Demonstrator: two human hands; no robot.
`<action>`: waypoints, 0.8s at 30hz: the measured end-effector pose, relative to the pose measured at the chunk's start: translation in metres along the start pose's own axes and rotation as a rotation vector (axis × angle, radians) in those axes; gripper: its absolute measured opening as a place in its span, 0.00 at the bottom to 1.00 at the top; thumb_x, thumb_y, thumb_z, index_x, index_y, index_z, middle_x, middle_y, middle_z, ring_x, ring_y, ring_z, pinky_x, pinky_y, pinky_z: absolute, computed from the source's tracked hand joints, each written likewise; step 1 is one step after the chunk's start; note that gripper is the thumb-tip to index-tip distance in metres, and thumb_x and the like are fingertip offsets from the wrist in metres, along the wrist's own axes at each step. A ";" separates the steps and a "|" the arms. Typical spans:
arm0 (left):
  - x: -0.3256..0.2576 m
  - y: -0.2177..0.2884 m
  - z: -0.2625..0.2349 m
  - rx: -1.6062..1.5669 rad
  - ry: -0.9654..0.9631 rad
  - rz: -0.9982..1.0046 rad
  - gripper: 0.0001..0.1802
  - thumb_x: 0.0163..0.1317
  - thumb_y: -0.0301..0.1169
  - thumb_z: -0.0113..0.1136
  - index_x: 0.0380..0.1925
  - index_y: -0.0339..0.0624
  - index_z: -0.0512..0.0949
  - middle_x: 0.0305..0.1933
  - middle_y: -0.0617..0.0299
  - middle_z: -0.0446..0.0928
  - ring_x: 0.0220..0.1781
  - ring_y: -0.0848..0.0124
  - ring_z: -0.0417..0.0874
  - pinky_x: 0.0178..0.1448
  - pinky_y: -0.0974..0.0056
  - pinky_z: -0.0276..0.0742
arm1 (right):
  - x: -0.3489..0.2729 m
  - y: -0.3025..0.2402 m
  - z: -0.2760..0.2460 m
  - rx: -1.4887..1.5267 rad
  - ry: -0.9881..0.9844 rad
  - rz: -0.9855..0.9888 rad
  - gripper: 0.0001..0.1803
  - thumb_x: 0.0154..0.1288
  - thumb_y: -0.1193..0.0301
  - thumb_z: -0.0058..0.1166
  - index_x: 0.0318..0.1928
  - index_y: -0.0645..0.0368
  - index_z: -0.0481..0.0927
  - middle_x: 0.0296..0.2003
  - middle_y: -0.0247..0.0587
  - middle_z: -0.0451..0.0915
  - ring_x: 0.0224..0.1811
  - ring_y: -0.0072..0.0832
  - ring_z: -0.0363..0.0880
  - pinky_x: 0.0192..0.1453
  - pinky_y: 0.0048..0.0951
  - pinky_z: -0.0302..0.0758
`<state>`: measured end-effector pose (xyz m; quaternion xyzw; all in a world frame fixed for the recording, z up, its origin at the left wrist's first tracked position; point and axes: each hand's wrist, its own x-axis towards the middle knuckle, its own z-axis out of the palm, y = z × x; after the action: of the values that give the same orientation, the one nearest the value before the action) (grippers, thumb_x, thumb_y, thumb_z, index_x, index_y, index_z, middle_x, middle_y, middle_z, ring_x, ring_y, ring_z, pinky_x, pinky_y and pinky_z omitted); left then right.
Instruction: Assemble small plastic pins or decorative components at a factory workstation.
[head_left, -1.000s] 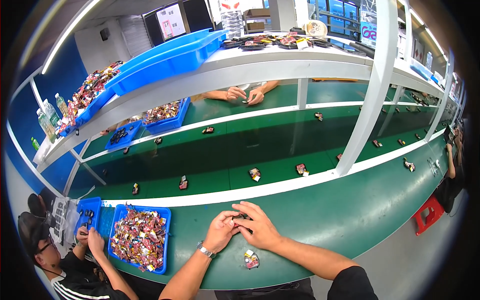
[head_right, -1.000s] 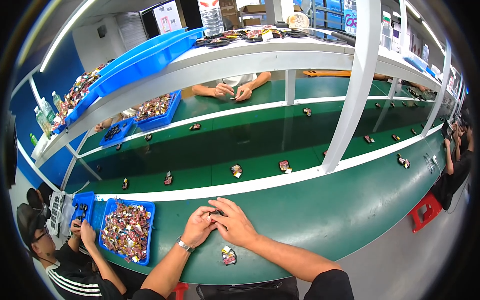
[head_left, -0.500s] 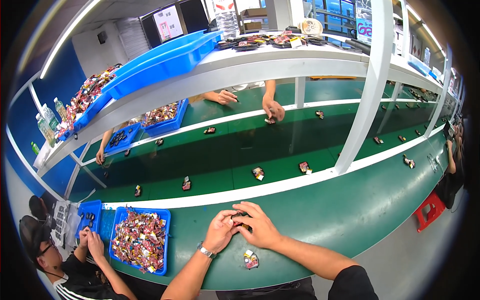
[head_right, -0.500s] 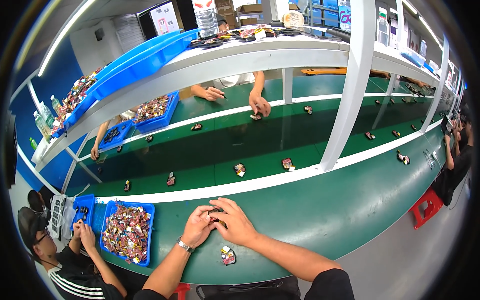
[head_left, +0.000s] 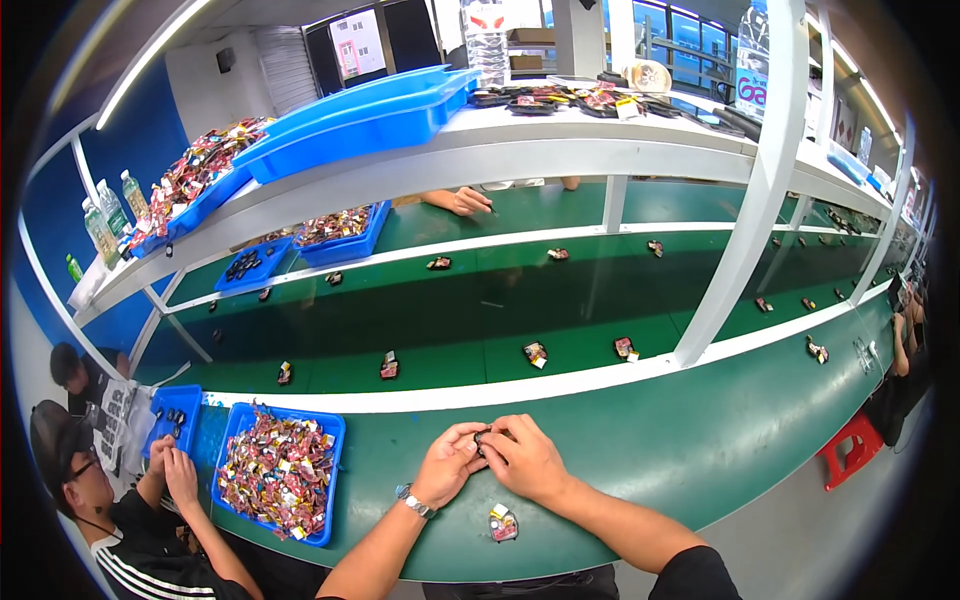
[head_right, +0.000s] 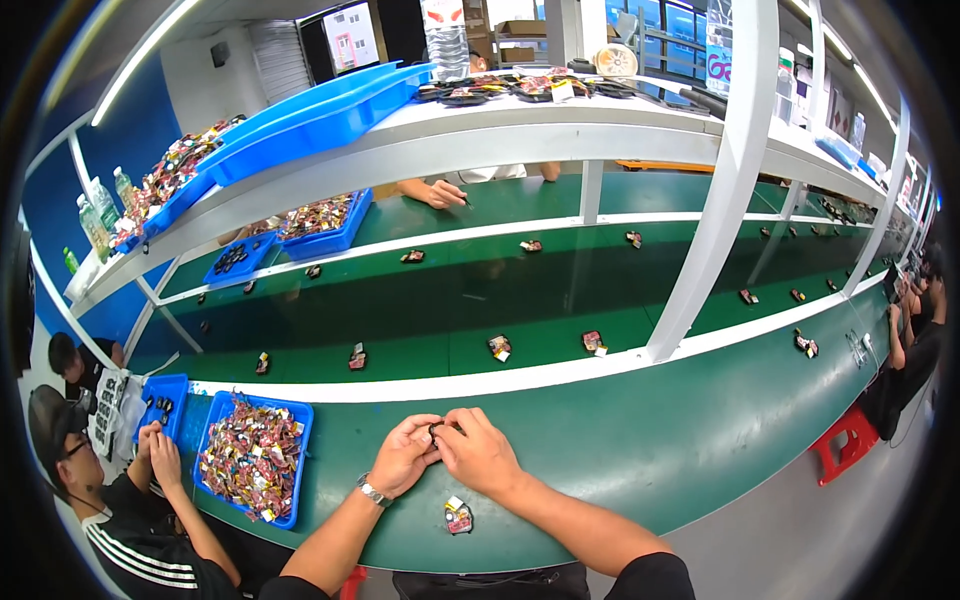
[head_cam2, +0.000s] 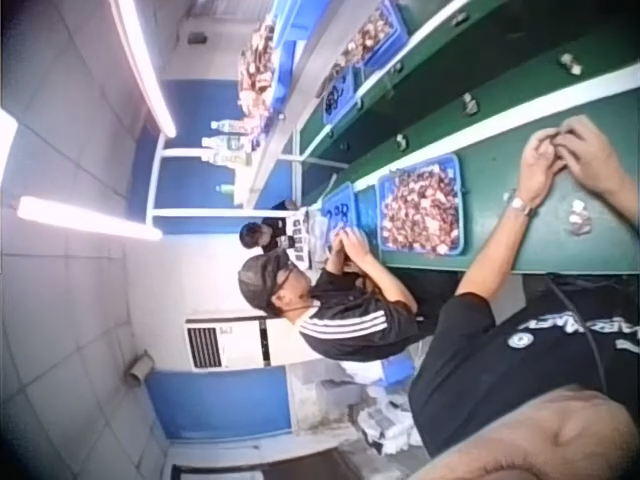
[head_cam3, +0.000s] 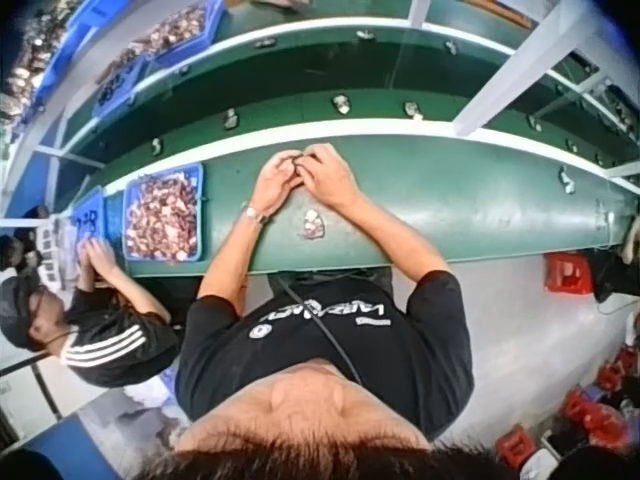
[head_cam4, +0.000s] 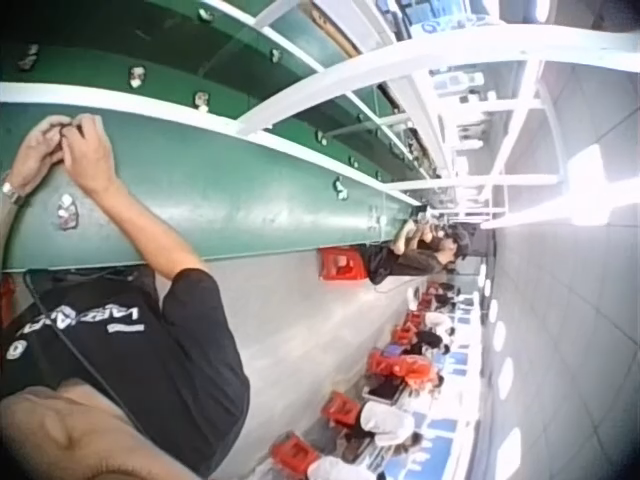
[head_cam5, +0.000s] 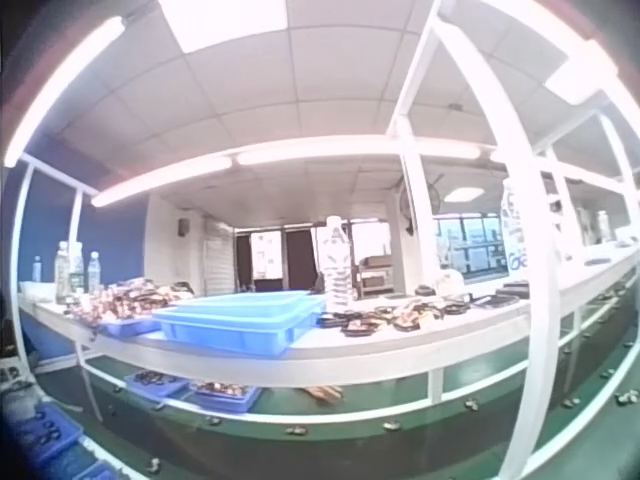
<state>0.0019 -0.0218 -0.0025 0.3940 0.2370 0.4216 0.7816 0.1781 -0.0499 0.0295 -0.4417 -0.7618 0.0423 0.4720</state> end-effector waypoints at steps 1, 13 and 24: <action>0.000 0.000 0.000 0.005 0.001 -0.003 0.17 0.72 0.28 0.52 0.58 0.38 0.68 0.53 0.59 0.78 0.57 0.69 0.79 0.63 0.57 0.76 | 0.001 -0.003 -0.001 -0.002 -0.004 0.021 0.09 0.52 0.77 0.65 0.36 0.58 0.83 0.39 0.38 0.77 0.41 0.34 0.77 0.39 0.32 0.80; -0.001 0.000 0.000 0.051 -0.005 -0.015 0.16 0.74 0.27 0.47 0.60 0.38 0.67 0.59 0.58 0.76 0.60 0.69 0.78 0.64 0.60 0.75 | -0.004 0.002 0.003 -0.117 -0.024 -0.048 0.11 0.52 0.78 0.61 0.38 0.58 0.82 0.39 0.36 0.77 0.41 0.34 0.77 0.41 0.32 0.81; 0.000 0.003 0.001 0.033 0.012 -0.026 0.16 0.73 0.27 0.50 0.59 0.38 0.68 0.61 0.56 0.74 0.61 0.67 0.77 0.65 0.58 0.75 | -0.009 0.007 0.009 -0.079 0.016 -0.076 0.10 0.50 0.78 0.66 0.35 0.58 0.82 0.36 0.37 0.77 0.41 0.35 0.78 0.42 0.32 0.79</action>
<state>0.0012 -0.0208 0.0000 0.4013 0.2535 0.4097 0.7790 0.1775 -0.0483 0.0152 -0.4312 -0.7751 -0.0094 0.4617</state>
